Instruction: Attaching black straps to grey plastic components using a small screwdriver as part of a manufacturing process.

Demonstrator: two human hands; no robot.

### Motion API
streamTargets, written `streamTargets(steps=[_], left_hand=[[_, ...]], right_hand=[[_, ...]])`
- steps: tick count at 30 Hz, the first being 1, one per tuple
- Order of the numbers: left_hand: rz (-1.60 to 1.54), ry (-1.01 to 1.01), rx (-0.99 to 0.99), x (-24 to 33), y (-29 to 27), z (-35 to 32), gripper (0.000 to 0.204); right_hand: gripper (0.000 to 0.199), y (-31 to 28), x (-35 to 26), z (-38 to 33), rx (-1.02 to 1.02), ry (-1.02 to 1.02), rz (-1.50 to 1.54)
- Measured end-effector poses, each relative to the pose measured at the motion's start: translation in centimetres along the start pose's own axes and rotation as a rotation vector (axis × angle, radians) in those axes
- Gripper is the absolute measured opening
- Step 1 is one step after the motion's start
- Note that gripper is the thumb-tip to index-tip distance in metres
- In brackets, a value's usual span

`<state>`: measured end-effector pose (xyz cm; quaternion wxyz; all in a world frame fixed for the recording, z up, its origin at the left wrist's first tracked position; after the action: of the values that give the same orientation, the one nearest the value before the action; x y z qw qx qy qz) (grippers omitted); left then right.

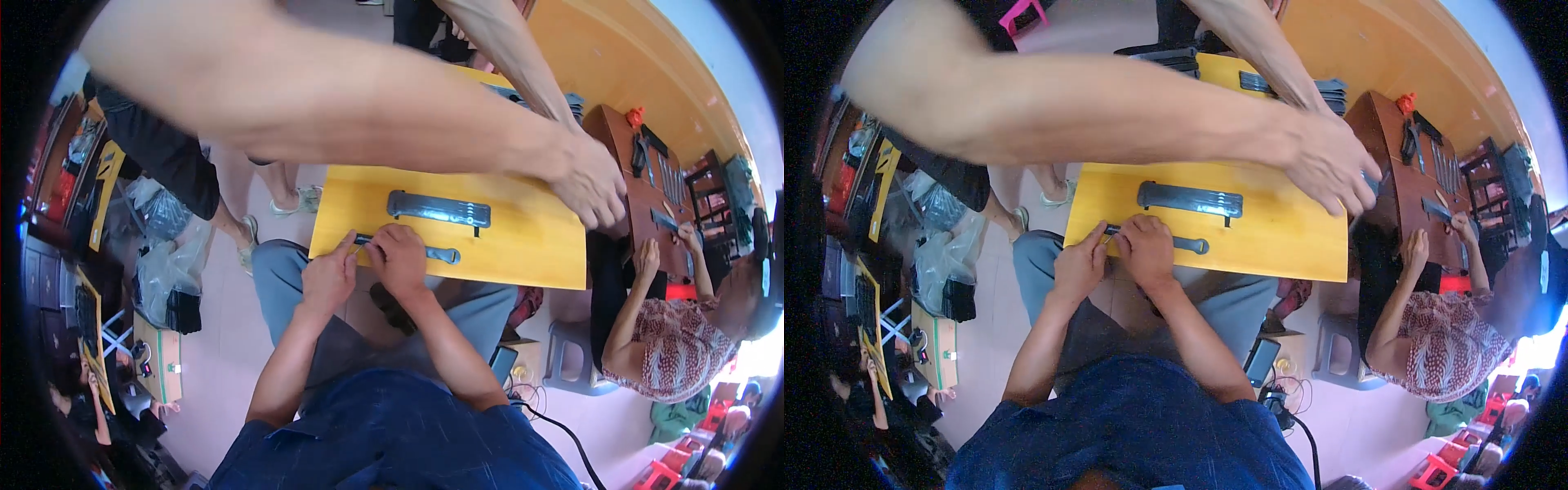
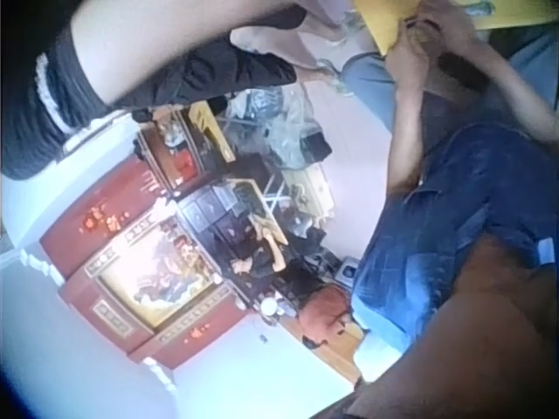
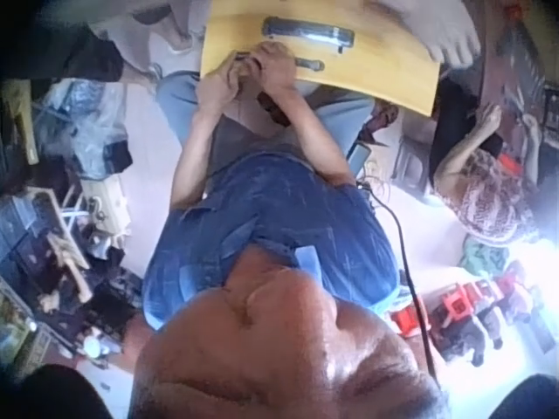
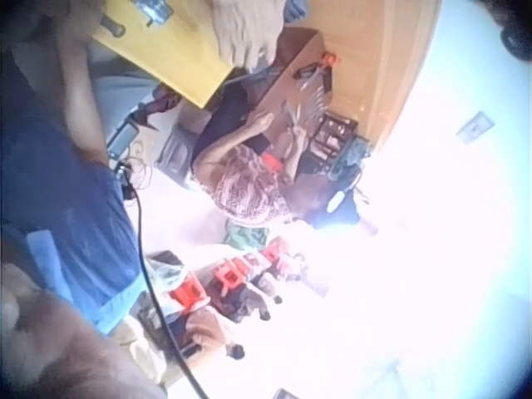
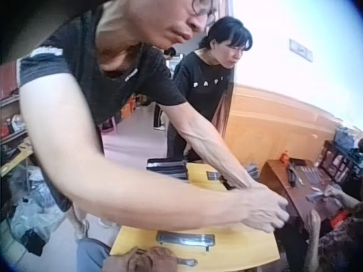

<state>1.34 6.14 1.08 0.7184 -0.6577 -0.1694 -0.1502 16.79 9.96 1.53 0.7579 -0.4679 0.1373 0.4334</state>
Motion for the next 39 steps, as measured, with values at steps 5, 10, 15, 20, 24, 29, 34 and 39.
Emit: streamTargets(steps=[5, 10, 15, 20, 24, 29, 34, 39], left_hand=[[-0.001, 0.000, -0.006, 0.3, -0.5, 0.0, 0.044], [-0.042, 0.004, 0.009, 0.3, -0.6, 0.0, 0.043], [-0.023, 0.012, 0.004, 0.4, -0.6, 0.2, 0.042], [-0.035, 0.029, -0.013, 1.0, -0.5, 0.3, 0.042], [0.000, 0.022, -0.021, 0.3, -0.3, 0.1, 0.044], [-0.025, 0.015, 0.009, 0.1, -0.4, 0.1, 0.044], [-0.024, 0.004, 0.008, 0.2, -0.2, 0.4, 0.044], [-0.042, 0.039, 0.027, 0.7, -0.4, 0.3, 0.042]], right_hand=[[0.014, 0.6, 0.3, -0.4, -0.061, 0.022, -0.016], [0.013, 0.5, 0.1, -0.2, -0.066, 0.007, -0.024], [0.013, 0.4, 0.0, -0.2, -0.059, 0.002, -0.022], [0.013, 0.2, 0.1, 0.0, -0.007, -0.020, -0.060], [0.011, 0.9, -0.6, 0.2, -0.027, -0.079, -0.136], [0.011, 1.2, -0.3, 0.3, -0.021, -0.109, -0.058], [0.010, 1.3, -0.1, 0.4, -0.045, -0.115, -0.033], [0.010, 1.3, -0.3, 0.2, -0.010, -0.119, -0.048]])
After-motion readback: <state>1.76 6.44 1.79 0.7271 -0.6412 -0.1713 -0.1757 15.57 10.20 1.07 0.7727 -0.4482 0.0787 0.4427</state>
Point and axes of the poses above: each hand's wrist, its own z-axis towards the middle knuckle, its own y-axis out of the palm, x = y × z, the point moved 6 cm from there along z, towards the middle knuckle
